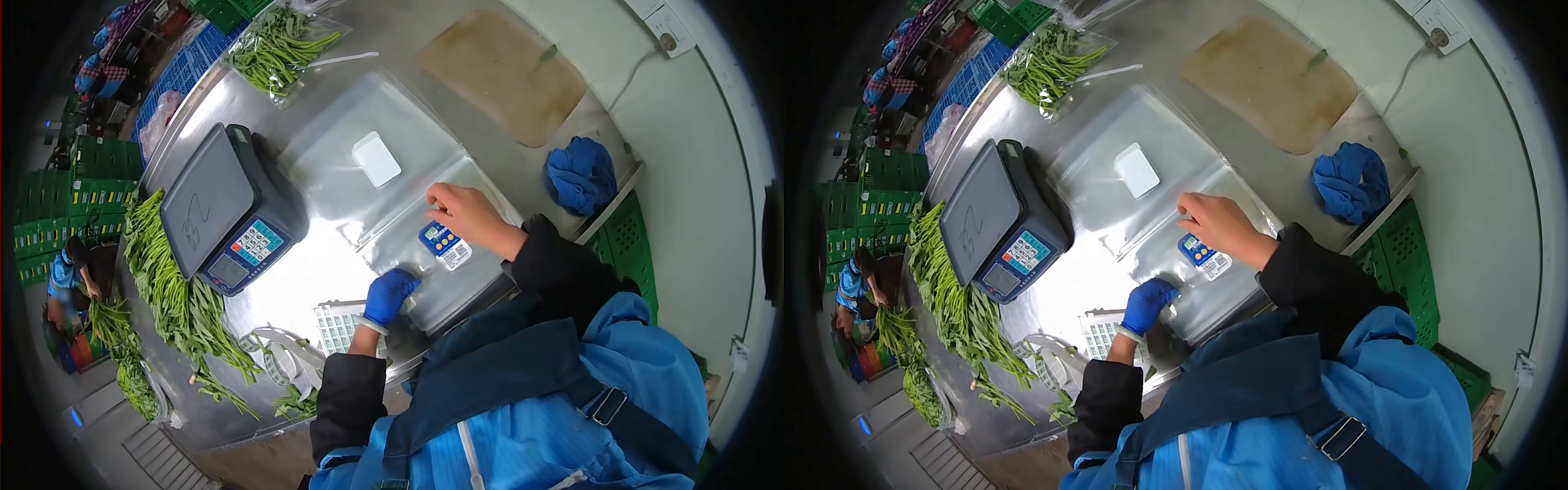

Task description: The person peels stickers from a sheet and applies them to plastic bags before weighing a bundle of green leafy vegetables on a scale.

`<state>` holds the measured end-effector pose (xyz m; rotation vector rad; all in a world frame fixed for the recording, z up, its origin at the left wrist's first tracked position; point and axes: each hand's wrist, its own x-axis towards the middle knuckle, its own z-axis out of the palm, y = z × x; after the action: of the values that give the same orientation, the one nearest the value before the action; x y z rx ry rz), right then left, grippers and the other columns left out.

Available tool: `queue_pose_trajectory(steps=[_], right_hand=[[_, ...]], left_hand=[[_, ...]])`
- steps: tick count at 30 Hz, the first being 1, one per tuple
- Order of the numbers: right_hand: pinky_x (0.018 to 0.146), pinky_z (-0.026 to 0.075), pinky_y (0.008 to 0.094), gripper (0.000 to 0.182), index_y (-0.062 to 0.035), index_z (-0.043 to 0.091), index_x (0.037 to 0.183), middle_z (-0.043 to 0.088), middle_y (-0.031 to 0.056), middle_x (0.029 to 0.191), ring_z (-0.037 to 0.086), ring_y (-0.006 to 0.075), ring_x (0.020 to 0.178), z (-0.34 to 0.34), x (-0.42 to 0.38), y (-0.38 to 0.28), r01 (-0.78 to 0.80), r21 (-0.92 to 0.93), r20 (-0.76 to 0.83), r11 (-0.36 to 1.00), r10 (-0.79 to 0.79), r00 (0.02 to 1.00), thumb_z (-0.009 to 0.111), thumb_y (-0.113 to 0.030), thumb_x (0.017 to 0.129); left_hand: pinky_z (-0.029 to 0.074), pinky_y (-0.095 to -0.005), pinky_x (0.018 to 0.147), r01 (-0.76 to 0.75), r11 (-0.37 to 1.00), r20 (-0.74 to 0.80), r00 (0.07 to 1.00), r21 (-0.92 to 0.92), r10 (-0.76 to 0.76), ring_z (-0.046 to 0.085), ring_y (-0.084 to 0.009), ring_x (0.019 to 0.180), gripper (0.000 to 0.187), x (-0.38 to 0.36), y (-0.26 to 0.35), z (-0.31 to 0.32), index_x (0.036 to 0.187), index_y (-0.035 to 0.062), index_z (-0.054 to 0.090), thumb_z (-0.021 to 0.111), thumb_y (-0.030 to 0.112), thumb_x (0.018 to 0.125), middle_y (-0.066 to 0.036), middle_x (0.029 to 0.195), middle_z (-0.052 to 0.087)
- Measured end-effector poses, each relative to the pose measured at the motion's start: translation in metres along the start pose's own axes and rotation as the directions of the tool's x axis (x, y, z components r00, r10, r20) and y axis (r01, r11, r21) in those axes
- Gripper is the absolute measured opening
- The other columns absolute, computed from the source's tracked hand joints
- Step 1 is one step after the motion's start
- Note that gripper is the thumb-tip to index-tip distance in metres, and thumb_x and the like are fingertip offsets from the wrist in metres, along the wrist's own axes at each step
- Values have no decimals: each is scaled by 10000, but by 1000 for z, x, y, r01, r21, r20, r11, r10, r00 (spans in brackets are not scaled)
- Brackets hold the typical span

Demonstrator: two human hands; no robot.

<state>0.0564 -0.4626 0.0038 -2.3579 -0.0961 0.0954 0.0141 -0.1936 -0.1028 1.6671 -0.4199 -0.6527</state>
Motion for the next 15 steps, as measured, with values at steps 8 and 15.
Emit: queue_pose_trajectory(steps=[8, 15], right_hand=[[766, 480, 387, 232, -52, 553, 1016, 566, 81, 938, 572, 285, 908, -6, -17, -31, 386, -106, -268, 916, -400, 876, 637, -65, 801], [815, 490, 394, 301, -67, 514, 1105, 560, 88, 1037, 575, 286, 980, 70, -43, -35, 361, 131, 158, 923, -379, 912, 630, -132, 835]], left_hand=[[444, -246, 811, 159, 935, -577, 750, -318, -324, 586, -108, 928, 308, -7, 36, -150, 1217, 59, 602, 503, 223, 976, -35, 1138, 647], [479, -307, 831, 420, 786, -298, 903, 453, -311, 591, -126, 964, 433, -106, -8, -183, 1155, 86, 634, 770, 51, 745, -22, 1102, 647]])
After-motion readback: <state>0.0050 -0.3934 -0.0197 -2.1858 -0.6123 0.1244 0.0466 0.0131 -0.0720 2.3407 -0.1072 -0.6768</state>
